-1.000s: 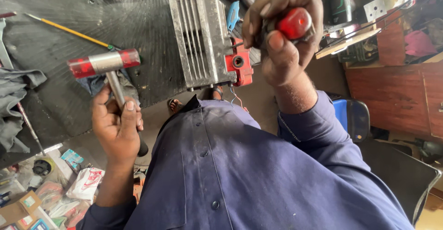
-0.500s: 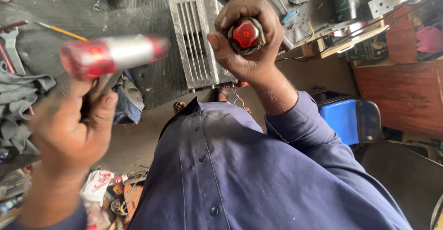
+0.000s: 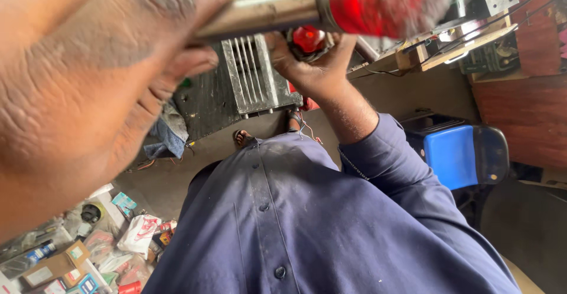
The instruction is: The person uses a hammer and a metal punch to repeatedly strike a metal rod inserted into a red engine component clamped on a workbench. The person adjusts the rod and repositions the component several times while continuing to hammer the rod.
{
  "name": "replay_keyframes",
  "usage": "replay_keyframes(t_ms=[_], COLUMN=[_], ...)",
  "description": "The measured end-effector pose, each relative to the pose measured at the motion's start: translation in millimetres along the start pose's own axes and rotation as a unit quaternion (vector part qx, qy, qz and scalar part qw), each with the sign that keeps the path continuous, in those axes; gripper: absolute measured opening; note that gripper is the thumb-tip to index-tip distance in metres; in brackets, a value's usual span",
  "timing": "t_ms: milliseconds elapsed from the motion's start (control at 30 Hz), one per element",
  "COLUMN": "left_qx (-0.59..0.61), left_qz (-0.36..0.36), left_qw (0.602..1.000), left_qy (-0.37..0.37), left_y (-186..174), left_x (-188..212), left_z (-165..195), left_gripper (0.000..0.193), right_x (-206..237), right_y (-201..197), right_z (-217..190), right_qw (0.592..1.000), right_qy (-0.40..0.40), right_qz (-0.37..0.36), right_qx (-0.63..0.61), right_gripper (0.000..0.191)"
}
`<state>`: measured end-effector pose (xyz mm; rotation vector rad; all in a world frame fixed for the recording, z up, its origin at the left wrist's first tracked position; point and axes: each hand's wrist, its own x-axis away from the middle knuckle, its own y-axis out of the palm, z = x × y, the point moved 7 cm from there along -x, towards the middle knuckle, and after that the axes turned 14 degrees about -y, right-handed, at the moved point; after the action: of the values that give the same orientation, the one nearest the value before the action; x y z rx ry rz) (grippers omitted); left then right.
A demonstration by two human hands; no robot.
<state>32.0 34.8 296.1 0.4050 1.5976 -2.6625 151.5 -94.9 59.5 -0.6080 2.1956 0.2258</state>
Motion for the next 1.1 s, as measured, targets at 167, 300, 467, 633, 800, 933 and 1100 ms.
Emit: replay_keyframes(t_ms=[167,300,467,633,800,933,1100], left_qx=[-0.026,-0.09,-0.352,-0.57,-0.346,-0.356,-0.433], left_qz=[-0.018,-0.016,0.01,-0.001,-0.008,-0.015,-0.02], left_qw=[0.996,0.993,0.933,0.814,0.934,0.929,0.894], left_qy=[-0.079,-0.073,0.077,0.114,0.091,0.104,0.111], left_y=[4,1,11,12,-9,1,19], left_x=[-3,-10,-14,-19,-14,0,11], left_z=[-22,-15,16,14,22,25,23], left_gripper=[0.021,0.021,0.02,0.02,0.018,0.026,0.029], right_x=[-19,-29,-44,-33,-19,-12,-8], right_y=[10,16,17,20,16,16,17], right_z=[-15,-26,-40,-34,-34,-29,-15], right_qw=[0.997,0.994,0.994,0.99,0.99,0.996,0.994], right_qy=[0.059,0.103,0.031,0.122,0.068,-0.03,0.004], right_qz=[-0.032,-0.033,-0.096,-0.074,-0.09,-0.078,-0.102], right_qx=[-0.026,-0.009,0.039,0.015,0.085,-0.034,0.035], right_gripper=[0.027,0.033,0.022,0.016,0.024,0.052,0.038])
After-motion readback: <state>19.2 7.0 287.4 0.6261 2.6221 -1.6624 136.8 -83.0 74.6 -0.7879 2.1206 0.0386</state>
